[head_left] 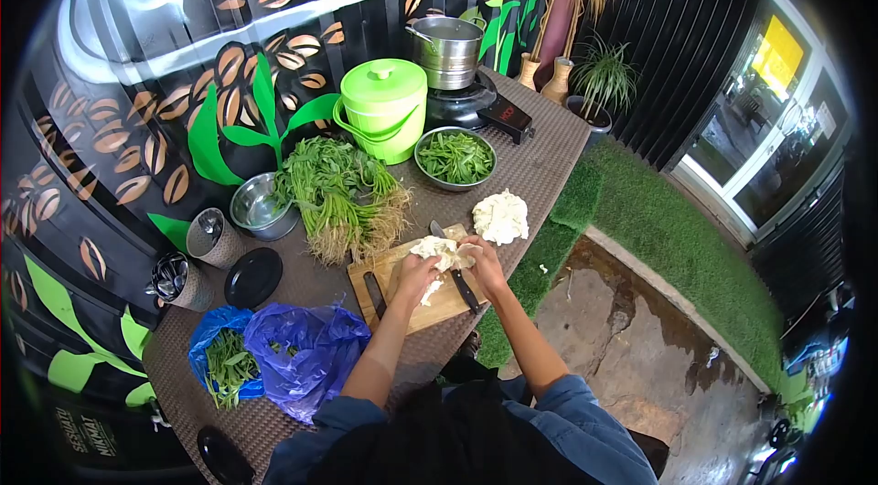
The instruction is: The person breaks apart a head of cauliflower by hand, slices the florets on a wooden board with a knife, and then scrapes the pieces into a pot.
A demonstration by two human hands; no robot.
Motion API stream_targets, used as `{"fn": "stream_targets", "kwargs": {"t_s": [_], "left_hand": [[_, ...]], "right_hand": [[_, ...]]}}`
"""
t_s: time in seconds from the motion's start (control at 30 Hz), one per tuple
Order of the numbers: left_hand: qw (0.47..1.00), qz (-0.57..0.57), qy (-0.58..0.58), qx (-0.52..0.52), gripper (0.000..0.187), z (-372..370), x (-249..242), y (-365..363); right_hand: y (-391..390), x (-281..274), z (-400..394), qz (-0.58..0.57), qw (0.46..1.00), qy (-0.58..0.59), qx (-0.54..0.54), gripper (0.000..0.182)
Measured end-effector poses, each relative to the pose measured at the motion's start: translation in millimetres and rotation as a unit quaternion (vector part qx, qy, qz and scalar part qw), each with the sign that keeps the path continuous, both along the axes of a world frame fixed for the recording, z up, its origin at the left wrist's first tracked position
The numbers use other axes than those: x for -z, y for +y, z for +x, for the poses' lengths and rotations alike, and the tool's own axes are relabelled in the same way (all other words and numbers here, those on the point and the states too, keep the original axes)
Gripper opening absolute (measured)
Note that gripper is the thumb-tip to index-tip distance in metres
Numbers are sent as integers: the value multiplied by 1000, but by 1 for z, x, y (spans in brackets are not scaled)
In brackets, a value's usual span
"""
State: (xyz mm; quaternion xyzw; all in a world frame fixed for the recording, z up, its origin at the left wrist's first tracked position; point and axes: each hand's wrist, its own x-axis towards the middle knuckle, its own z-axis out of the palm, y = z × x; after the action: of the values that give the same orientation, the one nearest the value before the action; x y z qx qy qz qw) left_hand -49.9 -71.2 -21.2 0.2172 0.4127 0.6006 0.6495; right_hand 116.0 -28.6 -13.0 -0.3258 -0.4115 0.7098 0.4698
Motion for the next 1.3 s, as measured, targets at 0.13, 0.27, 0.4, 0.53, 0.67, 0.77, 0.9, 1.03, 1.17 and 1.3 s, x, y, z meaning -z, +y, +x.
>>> {"fn": "stream_targets", "kwargs": {"t_s": [0.13,0.27,0.4,0.53,0.67,0.77,0.9,1.03,1.17,1.3], "left_hand": [[996,-29,78,18,27,-3,-7,-3],[993,60,80,63,38,-3,-29,-13],[993,74,68,56,44,-7,-23,-13],[993,112,-29,-15,40,8,-13,-11],[989,-4,3,-147,29,14,3,-5],[992,-15,-3,-129,23,10,0,-2],[989,-14,-112,-97,20,7,-29,-9],[997,37,-38,-52,21,10,-20,-11],[996,58,30,-60,18,10,-8,-9],[995,54,46,-71,13,10,-14,-12]], "right_hand": [[-6,-18,-3,392,877,-266,76,35],[-6,-35,-3,336,876,-341,58,31],[-1,-37,-1,293,902,-315,38,25],[-1,-32,-2,332,899,-284,34,30],[-21,-34,-14,320,906,-274,46,32],[-23,-28,-16,431,844,-306,89,31],[-24,-38,-18,398,863,-299,82,26],[-17,-40,-18,380,866,-314,90,25],[-19,-43,-20,320,887,-321,88,25],[-19,-44,-17,320,890,-317,66,25]]}}
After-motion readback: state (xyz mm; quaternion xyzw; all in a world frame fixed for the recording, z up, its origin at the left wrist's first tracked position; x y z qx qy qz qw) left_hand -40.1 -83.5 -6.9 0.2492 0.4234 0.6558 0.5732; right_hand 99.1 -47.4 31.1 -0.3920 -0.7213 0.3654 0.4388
